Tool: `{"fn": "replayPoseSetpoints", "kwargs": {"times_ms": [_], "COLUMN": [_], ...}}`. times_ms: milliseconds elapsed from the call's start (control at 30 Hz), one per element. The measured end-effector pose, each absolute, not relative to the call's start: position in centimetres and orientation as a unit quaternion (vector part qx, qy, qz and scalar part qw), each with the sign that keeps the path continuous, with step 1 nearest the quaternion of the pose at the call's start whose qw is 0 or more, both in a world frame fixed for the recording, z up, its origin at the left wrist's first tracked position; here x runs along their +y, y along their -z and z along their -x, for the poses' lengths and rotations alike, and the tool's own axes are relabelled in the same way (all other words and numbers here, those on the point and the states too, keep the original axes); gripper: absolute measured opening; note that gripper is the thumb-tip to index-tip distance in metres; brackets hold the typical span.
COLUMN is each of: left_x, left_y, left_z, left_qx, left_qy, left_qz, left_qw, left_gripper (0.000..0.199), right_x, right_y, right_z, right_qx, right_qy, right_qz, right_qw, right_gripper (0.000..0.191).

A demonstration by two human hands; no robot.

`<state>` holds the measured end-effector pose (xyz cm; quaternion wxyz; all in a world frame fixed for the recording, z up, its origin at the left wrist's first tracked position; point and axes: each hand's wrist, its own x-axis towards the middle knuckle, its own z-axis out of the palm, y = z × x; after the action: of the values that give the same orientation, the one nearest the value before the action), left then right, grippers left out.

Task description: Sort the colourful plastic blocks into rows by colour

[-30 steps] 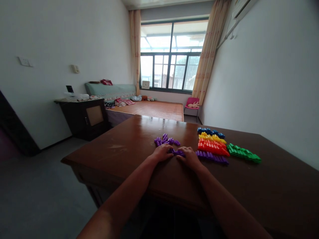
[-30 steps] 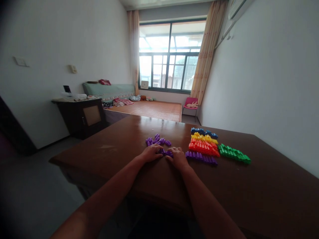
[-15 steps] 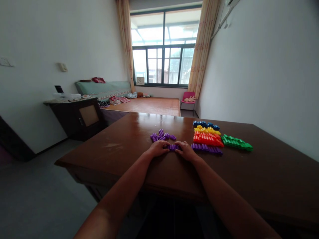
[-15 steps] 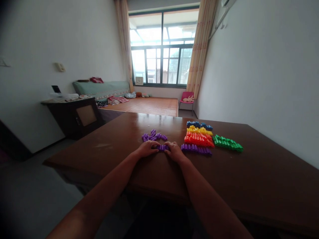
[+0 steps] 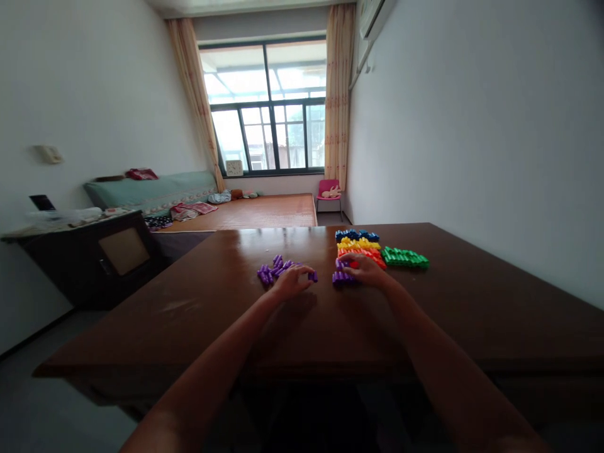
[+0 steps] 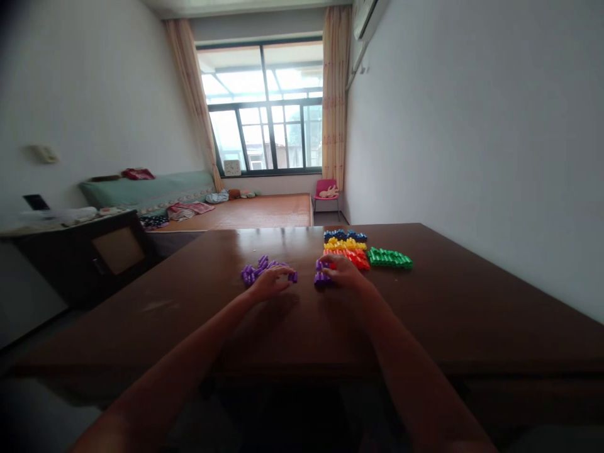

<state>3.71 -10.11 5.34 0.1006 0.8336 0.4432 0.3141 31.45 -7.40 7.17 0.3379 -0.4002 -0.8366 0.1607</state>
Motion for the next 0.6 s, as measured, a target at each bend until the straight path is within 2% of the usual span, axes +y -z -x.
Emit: {"fn": "replayPoseSetpoints", "kwargs": {"times_ms": [100,200,600], "left_x": [-9.3,-8.4,-7.6], "left_y": [-6.5,-6.7,-4.8], "left_z": [-6.6,-9.7,-15.3], "left_qx": [0.435,0.437,0.49], "left_qy": [-0.316,-0.314,-0.246], "left_qz": [-0.84,-0.84,-0.835], "left_qw": [0.078,0.072,0.054], "left_gripper": [0.03,0.029,0.031], "right_x": [-6.8,-6.8,-6.5], "right_y": [-6.3,-4.4,-2.6], "right_z": [-36.6,-38.5,-38.5], "right_qx": [-0.788,-0.77,-0.794], "right_qy": [-0.117,-0.078,-0.051], "right_qz": [0.478,0.521,0.525], "right_qw": [0.369,0.36,0.303], "right_gripper": [0.026,0.026,0.032]}}
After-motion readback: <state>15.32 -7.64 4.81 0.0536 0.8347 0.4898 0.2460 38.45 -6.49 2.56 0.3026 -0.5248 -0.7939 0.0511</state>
